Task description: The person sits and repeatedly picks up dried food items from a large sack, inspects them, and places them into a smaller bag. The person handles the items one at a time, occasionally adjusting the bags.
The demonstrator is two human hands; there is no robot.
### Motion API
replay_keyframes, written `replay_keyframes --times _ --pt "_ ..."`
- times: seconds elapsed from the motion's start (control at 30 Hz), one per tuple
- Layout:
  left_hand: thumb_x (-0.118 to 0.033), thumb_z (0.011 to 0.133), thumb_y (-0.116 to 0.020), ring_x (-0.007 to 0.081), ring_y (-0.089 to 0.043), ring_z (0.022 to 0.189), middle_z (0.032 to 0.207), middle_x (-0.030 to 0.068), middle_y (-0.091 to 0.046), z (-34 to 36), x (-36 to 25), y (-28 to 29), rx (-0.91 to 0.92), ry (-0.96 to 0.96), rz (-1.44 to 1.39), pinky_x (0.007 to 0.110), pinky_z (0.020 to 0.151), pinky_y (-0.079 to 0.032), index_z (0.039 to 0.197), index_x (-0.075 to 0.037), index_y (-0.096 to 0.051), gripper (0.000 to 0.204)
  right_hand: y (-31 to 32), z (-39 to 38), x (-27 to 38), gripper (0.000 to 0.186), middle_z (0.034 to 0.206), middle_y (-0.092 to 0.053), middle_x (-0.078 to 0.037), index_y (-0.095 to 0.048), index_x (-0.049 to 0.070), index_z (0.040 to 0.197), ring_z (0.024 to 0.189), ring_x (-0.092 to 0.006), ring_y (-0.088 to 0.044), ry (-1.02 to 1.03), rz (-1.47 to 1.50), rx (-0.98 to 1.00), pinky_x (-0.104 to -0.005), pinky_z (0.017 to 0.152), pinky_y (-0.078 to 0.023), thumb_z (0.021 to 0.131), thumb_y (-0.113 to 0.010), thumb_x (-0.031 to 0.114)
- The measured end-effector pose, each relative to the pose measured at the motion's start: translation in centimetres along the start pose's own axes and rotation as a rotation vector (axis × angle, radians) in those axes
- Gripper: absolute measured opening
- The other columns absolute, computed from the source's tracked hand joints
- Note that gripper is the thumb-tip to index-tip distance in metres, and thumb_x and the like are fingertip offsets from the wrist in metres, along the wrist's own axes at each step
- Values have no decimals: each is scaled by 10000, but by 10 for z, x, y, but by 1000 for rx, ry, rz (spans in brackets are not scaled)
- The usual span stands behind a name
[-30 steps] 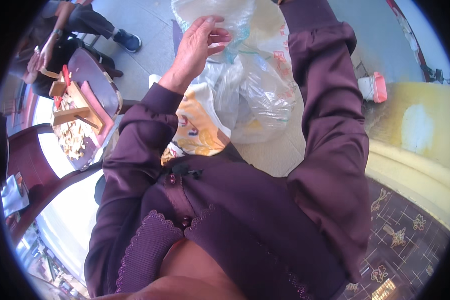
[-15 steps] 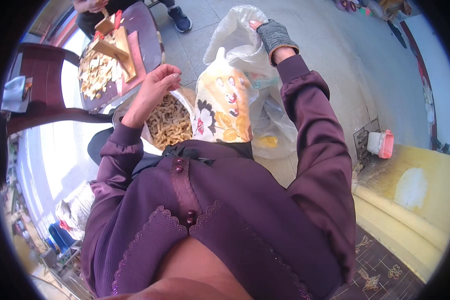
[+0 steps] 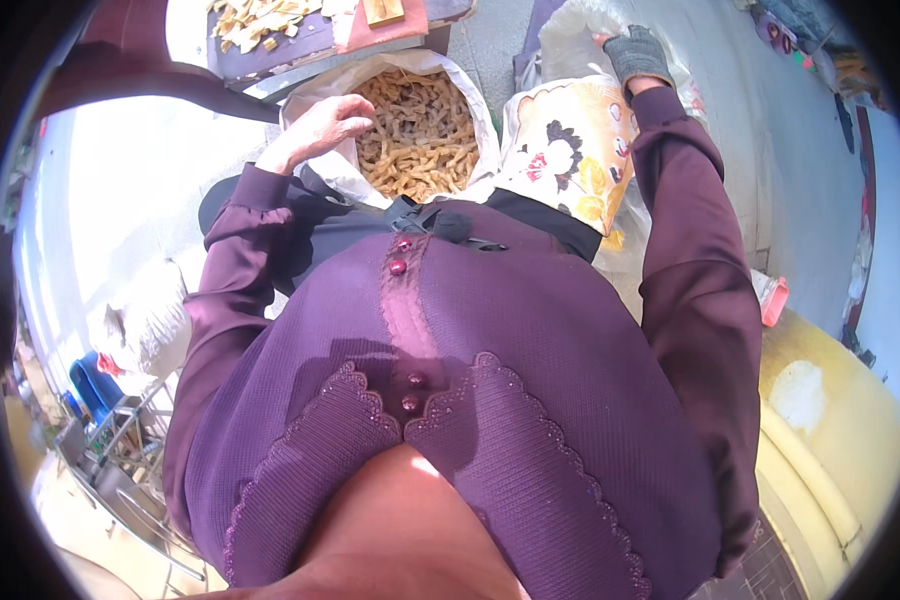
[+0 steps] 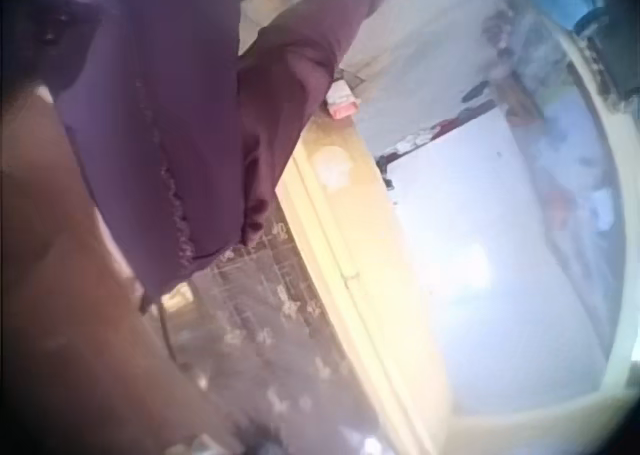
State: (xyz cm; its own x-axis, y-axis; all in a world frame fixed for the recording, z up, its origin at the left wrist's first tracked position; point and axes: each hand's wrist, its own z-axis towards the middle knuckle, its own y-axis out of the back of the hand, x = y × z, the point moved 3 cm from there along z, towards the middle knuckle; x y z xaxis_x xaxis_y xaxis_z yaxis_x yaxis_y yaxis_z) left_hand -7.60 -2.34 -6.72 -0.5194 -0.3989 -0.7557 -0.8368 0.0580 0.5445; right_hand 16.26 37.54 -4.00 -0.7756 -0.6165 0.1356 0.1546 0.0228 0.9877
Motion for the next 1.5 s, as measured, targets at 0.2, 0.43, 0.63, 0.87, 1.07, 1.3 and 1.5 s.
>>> replay_keyframes --times 0.2,0.43,0.63,0.87,1.07,1.3,1.5 --pt "-109 867 -548 107 -558 792 863 35 -603 40 80 -29 -3 114 -502 243 759 -463 1050 15 -589 225 19 54 49 470 971 -631 -250 -625 6 1004 932 -391 -595 -109 209 -165 -425 805 -467 763 -656 409" --pt "-113 825 -532 111 -569 695 800 36 -628 66 69 -32 14 118 -463 259 662 -467 1024 18 -618 253 -49 1 64 563 995 -623 -275 -602 -29 1058 987 -410 -573 -138 353 -100 -397 849 -455 773 -655 454" --pt "-168 838 -559 135 -599 738 799 67 -629 81 40 -35 44 65 -286 278 714 -486 1058 -33 -626 267 -23 -67 87 641 1003 -628 -243 -625 11 1052 961 -372 -602 -155 230 283 -422 841 -454 767 -574 583" --pt "-135 766 -707 186 -617 925 1245 169 -505 84 -39 -69 -431 -322 -19 313 863 -474 1402 -68 -324 746 -4 -149 107 580 904 -670 -128 -639 21 1079 837 -232 -626 -115 716 294 -332 787 -475 805 -612 532" --pt "-187 823 -675 220 -599 986 1137 139 -582 117 -88 -110 -484 -176 -508 319 910 -450 1305 20 -427 581 39 -165 72 487 963 -664 -62 -637 21 1103 869 -145 -593 10 1006 279 -302 813 -470 836 -655 427" --pt "-119 889 -531 131 -580 972 1055 43 -619 119 -88 -74 -4 -311 -798 277 865 -456 1193 -17 -551 321 2 -217 12 447 953 -663 -83 -633 3 1102 873 -170 -598 -153 989 460 -297 804 -471 846 -652 370" --pt "-299 918 -563 128 -591 967 1113 47 -618 102 -109 -68 491 -16 -894 260 834 -474 1202 2 -546 415 13 -190 -42 438 1061 -645 -90 -614 21 1128 920 -161 -612 -477 1376 337 -281 803 -479 847 -650 355"
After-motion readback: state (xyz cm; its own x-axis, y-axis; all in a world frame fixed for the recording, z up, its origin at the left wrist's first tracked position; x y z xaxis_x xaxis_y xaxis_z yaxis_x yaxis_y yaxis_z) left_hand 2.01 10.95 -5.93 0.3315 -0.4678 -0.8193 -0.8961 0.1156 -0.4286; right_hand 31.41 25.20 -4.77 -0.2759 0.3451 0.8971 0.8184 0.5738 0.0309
